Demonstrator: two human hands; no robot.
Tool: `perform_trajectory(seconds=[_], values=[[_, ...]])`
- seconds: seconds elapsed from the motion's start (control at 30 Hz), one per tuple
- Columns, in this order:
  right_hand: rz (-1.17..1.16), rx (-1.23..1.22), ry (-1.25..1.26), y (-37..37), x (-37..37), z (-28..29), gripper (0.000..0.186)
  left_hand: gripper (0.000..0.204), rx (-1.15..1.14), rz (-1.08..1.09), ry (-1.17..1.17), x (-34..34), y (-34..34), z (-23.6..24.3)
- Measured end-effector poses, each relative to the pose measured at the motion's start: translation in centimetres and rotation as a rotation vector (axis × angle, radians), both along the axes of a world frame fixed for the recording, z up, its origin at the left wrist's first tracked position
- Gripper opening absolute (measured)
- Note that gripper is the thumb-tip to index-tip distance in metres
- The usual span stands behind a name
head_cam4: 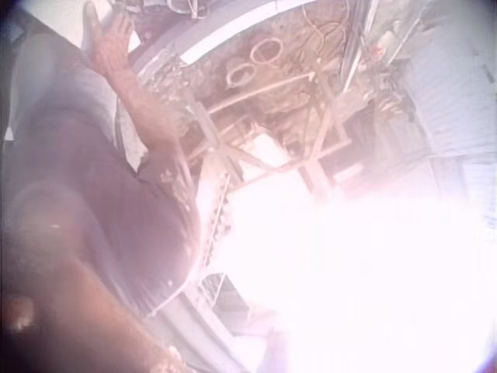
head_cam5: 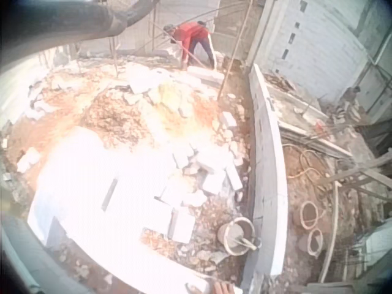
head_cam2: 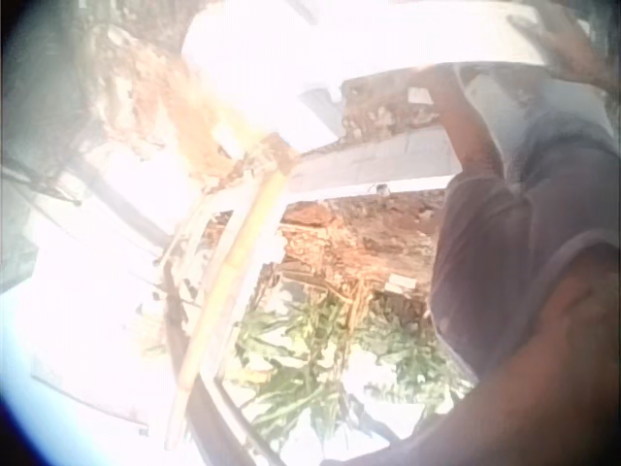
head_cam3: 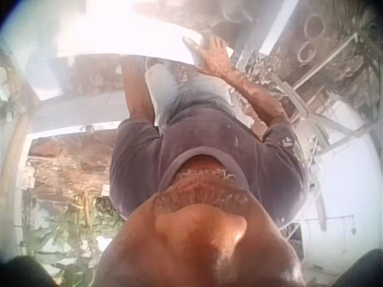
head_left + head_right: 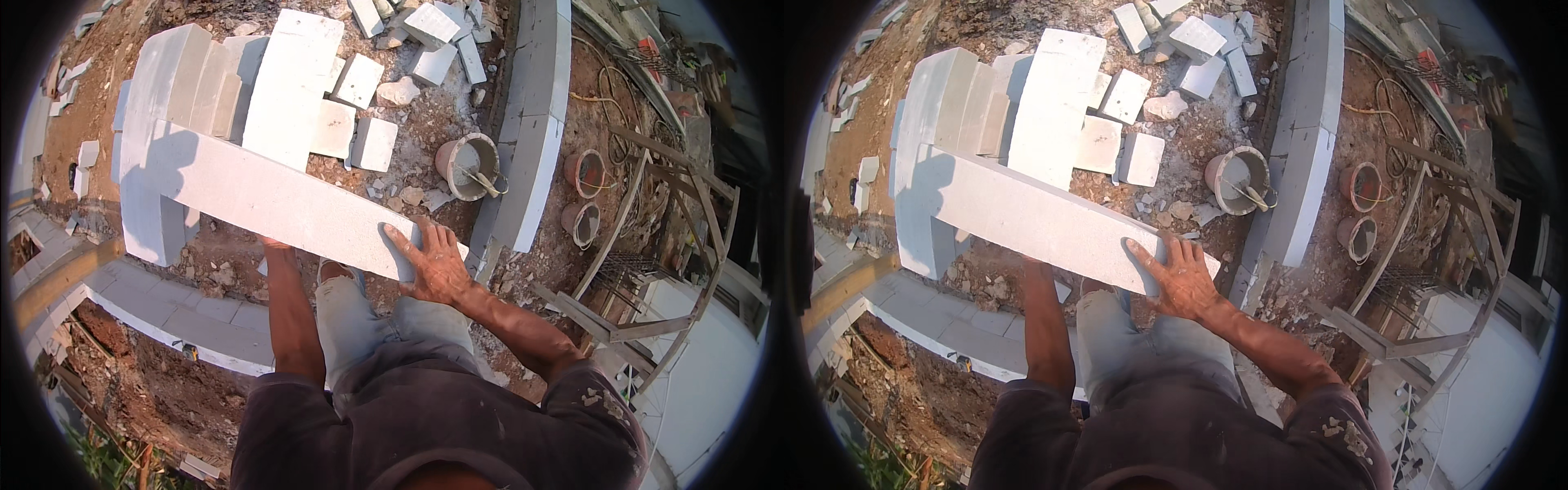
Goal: The person scoops mortar from a bucket with a trowel and applies it to a white rectangular tile. They place the tile onto a low wall, adjust its position, and tap it with the trowel to secure it. The person repeats this process with additional tiles along the wall.
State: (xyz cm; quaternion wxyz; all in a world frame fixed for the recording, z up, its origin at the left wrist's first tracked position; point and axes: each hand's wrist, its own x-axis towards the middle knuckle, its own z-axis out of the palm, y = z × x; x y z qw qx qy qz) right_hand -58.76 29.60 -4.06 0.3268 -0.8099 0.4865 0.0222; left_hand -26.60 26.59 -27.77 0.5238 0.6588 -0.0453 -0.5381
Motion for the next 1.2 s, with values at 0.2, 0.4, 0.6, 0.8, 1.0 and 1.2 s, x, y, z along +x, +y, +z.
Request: perform_trajectory(seconds=[0.2, 0.4, 0.6, 0.8, 1.0, 1.2], values=[[-0.156, 0.081, 0.151, 12.5, -12.0, -1.5, 0.101, 0.101, -0.014, -0.556, 0.18, -15.3, 5.0, 1.9], [-0.35, -0.022, 0.123, 18.7, -17.2, -4.0, 0.091, 0.1, -0.175, -0.8, 0.234, -21.6, 3.6, 3.1], [-0.446, -0.096, -0.033, 18.2, -18.8, -20.9, 0.096, 0.098, -0.244, -0.888, 0.255, -22.8, 0.7, 0.2], [-0.494, -0.103, -0.137, 15.4, -19.8, -36.3, 0.094, 0.097, -0.312, -0.899, 0.261, -25.6, -3.1, -5.1], [-0.496, -0.191, -0.262, 11.6, -21.2, -49.7, 0.089, 0.095, -0.341, -0.819, 0.276, -26.8, -4.6, -7.8], [-0.513, -0.109, -0.237, 12.2, -22.2, -51.4, 0.084, 0.094, -0.386, -0.724, 0.263, -25.6, -5.9, -7.2]])
